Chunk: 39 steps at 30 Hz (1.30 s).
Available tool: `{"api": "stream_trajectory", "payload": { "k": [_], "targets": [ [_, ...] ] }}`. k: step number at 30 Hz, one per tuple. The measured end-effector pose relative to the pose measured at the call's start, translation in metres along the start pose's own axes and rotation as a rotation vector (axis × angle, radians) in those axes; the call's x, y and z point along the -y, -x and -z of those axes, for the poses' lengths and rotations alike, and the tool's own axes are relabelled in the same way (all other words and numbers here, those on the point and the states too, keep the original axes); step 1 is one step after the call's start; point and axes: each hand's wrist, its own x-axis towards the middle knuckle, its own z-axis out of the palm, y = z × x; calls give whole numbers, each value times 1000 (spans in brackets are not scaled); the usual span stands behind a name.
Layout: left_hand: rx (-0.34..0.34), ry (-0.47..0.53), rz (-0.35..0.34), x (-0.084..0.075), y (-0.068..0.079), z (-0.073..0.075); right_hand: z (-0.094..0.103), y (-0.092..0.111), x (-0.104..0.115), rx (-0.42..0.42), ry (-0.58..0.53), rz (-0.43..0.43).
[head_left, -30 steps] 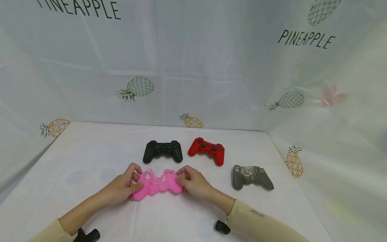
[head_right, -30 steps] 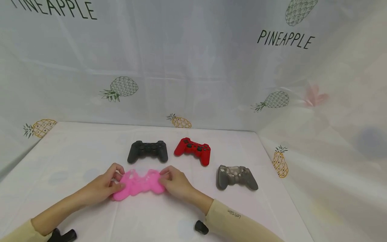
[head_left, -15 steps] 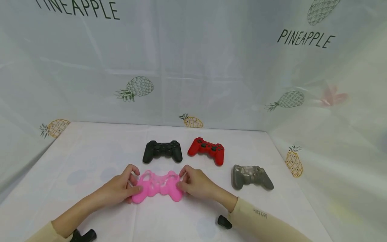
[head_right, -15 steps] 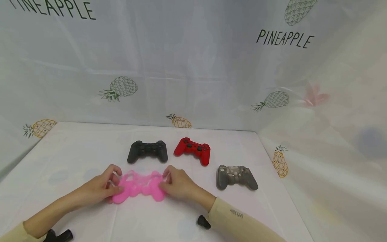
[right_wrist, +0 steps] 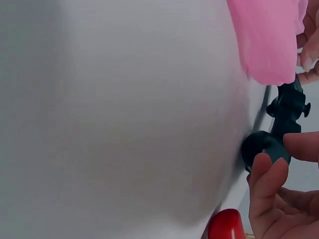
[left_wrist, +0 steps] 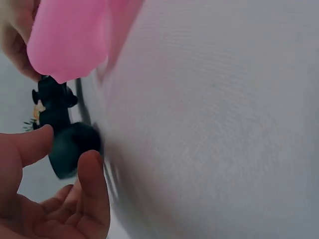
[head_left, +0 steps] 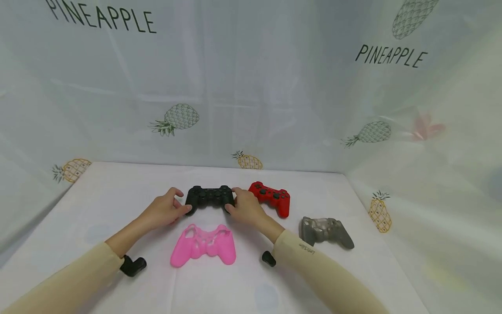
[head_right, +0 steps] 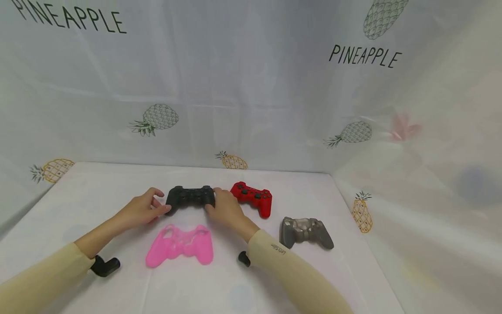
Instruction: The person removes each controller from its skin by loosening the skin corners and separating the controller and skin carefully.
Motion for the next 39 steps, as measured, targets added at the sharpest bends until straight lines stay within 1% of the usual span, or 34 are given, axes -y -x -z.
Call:
{"api": "stream_trajectory", "payload": {
  "k": [3, 6, 9, 12, 14, 16, 19, 21, 24, 28, 31, 34, 37, 39],
  "targets": [
    [-10, -18, -20, 1, -5, -3, -5, -2, 1, -4, -1, 2],
    [-27, -32, -36, 3, -5, -4, -7, -2, 2, -6, -8, 7],
    [-26, -32, -26, 4, -6, -5, -7, 0, 1, -2, -12, 4],
    [-24, -47, -37, 5, -6, -3, -5, 1, 3, 7, -9, -4],
    [-51, -73, -46, 3, -6, -2, 0, 2, 3, 13, -17, -23],
    [-95, -101, -70, -2, -7, -1, 8, 4, 1, 14, -18, -34],
    [-160, -130, -114, -16, -8, 1, 27, 10, -8, -18, -10, -20],
    [-173, -134, -158, -29, -12, 0, 41, 15, -17, -58, 3, 9],
    [-155, -138, -203, -51, -22, -5, 61, 24, -33, -115, 10, 30],
    [-123, -139, -236, -83, -42, -22, 82, 40, -62, -158, 42, 15],
    [-105, -145, -253, -104, -57, -37, 89, 48, -83, -172, 85, -12],
    [-81, -149, -253, -120, -72, -54, 90, 53, -99, -168, 112, -80],
    [-35, -151, -236, -135, -84, -69, 91, 55, -110, -144, 117, -164],
    [1, -159, -211, -142, -91, -79, 90, 55, -115, -121, 113, -210]
  ]
}}
